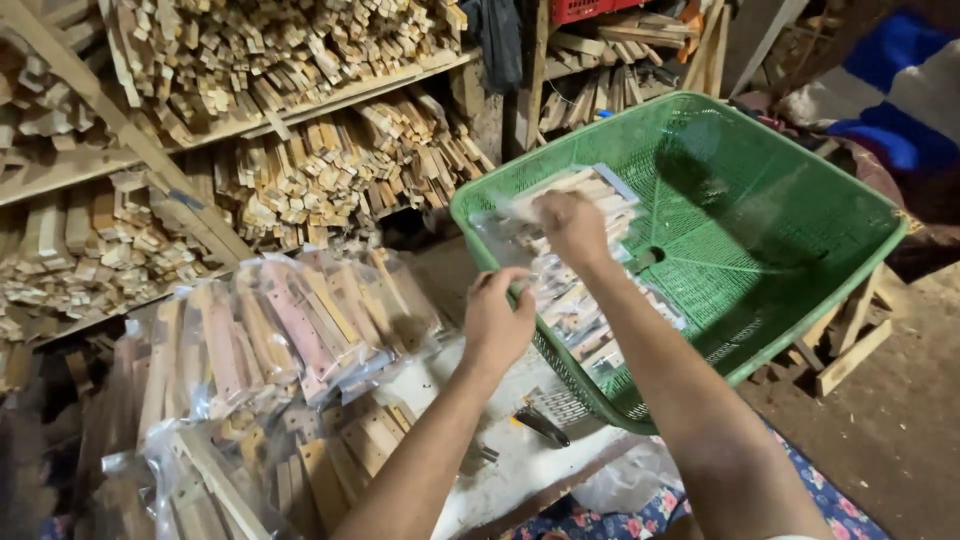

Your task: Packaging small wooden furniture components into plastic bags and placing them in a basket.

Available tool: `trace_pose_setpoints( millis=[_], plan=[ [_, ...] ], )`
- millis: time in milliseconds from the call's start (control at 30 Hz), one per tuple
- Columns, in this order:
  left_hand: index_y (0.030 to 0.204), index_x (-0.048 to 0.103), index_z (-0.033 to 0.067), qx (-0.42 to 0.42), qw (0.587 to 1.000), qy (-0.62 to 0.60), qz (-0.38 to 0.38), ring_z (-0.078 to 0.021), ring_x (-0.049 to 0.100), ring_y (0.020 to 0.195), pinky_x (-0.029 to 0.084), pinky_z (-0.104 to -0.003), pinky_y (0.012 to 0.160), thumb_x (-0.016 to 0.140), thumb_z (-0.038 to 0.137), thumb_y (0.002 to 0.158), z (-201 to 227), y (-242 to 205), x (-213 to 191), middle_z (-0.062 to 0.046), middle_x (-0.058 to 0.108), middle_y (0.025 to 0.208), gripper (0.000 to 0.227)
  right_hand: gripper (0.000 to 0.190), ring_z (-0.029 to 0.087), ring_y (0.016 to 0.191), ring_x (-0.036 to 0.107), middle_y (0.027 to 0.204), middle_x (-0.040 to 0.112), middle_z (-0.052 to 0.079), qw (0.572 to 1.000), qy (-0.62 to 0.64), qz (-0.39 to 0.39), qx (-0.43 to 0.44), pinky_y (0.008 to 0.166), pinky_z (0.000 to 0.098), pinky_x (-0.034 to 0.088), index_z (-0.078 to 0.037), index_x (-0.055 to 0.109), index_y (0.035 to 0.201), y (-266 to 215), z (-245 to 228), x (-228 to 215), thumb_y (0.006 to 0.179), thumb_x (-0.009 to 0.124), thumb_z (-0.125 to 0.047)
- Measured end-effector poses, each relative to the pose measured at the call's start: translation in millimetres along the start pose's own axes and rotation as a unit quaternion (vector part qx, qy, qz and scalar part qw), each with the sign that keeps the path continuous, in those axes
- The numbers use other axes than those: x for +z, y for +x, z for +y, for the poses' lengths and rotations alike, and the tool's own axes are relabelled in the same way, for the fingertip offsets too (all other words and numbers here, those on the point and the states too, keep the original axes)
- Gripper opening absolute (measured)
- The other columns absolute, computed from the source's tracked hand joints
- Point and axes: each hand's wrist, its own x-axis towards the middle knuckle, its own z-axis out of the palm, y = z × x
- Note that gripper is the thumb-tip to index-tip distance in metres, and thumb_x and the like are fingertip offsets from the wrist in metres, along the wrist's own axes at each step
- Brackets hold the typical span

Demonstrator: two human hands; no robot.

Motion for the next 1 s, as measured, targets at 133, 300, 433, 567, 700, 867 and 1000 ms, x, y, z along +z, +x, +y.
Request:
trace_pose_setpoints(
  millis=[133, 300, 433, 567, 700, 867, 1000],
  plan=[
    [0.126, 0.066, 0.0164, -0.04, 0.998, -0.049, -0.012, -0.0358, 0.057, 0.128, 0.049, -0.049, 0.104, 0.062, 0.025, 0.095, 34.3, 3.3, -40.7, -0.013, 0.066, 0.124, 0.032, 0.018, 0.026, 0.096, 0.067, 0.093, 0.072, 0.008, 0.991, 0.077, 0.089, -0.057, 0.086, 0.0439, 0.055, -0.022, 0.076, 0.102, 19.7, -65.0, -97.7, 0.094, 0.064, -0.011],
    [0.155, 0.027, 0.0071, -0.082, 0.98, -0.173, -0.052, -0.0381, 0.042, 0.144, 0.03, -0.066, 0.114, 0.055, 0.076, 0.064, 96.9, -4.2, -121.6, -0.017, 0.04, 0.16, 0.117, 0.019, 0.015, 0.082, 0.073, 0.1, 0.074, 0.011, 0.954, 0.226, 0.114, -0.158, 0.065, 0.0197, 0.06, -0.003, 0.063, 0.106, 10.1, -176.8, -234.1, 0.118, 0.051, 0.006],
    [0.157, 0.023, 0.0162, -0.035, 0.959, -0.266, -0.089, -0.0285, 0.05, 0.142, 0.038, -0.053, 0.115, 0.07, 0.052, 0.072, 110.8, -8.1, -172.1, -0.012, 0.047, 0.156, 0.104, 0.019, 0.017, 0.08, 0.069, 0.097, 0.067, 0.013, 0.955, 0.242, 0.054, -0.165, 0.071, 0.0238, 0.06, 0.003, 0.058, 0.111, -44.0, -252.6, -274.5, 0.122, 0.043, 0.006],
    [0.121, 0.058, 0.0042, 0.042, 0.897, -0.413, -0.151, -0.0098, 0.056, 0.066, 0.051, -0.023, 0.063, 0.082, 0.032, 0.084, 102.7, -63.2, -204.7, 0.0, 0.052, 0.076, 0.052, 0.026, 0.019, 0.062, 0.059, 0.065, 0.061, 0.011, 0.976, 0.209, 0.05, -0.035, 0.066, 0.0303, 0.052, -0.004, 0.071, 0.081, -116.3, -305.3, -252.0, 0.103, 0.069, -0.016],
    [0.088, 0.078, 0.0064, -0.008, 0.918, -0.372, -0.135, -0.0055, 0.06, 0.061, 0.049, -0.02, 0.056, 0.075, 0.023, 0.092, 60.7, -137.4, -203.0, 0.0, 0.068, 0.065, 0.017, 0.023, 0.021, 0.055, 0.069, 0.061, 0.072, 0.016, 0.958, 0.279, -0.014, 0.059, 0.062, 0.0344, 0.059, 0.0, 0.075, 0.087, -185.5, -295.6, -216.7, 0.1, 0.063, -0.015],
    [0.09, 0.079, 0.0118, 0.065, 0.939, -0.331, -0.066, -0.0059, 0.062, 0.077, 0.055, -0.027, 0.072, 0.069, 0.017, 0.096, 12.1, -156.2, -162.7, -0.005, 0.076, 0.076, 0.013, 0.02, 0.012, 0.062, 0.062, 0.065, 0.072, 0.012, 0.959, 0.281, -0.012, 0.043, 0.065, 0.0292, 0.057, 0.001, 0.073, 0.088, -236.1, -274.7, -177.2, 0.101, 0.062, -0.01],
    [0.1, 0.079, 0.0089, 0.069, 0.95, -0.302, -0.021, -0.0092, 0.065, 0.077, 0.057, -0.032, 0.072, 0.067, 0.016, 0.098, -5.6, -151.8, -146.5, -0.008, 0.078, 0.077, 0.014, 0.014, 0.012, 0.056, 0.052, 0.063, 0.064, 0.009, 0.95, 0.31, -0.008, 0.024, 0.057, 0.0281, 0.05, 0.002, 0.073, 0.096, -240.1, -246.6, -154.4, 0.102, 0.062, -0.005]
  ],
)
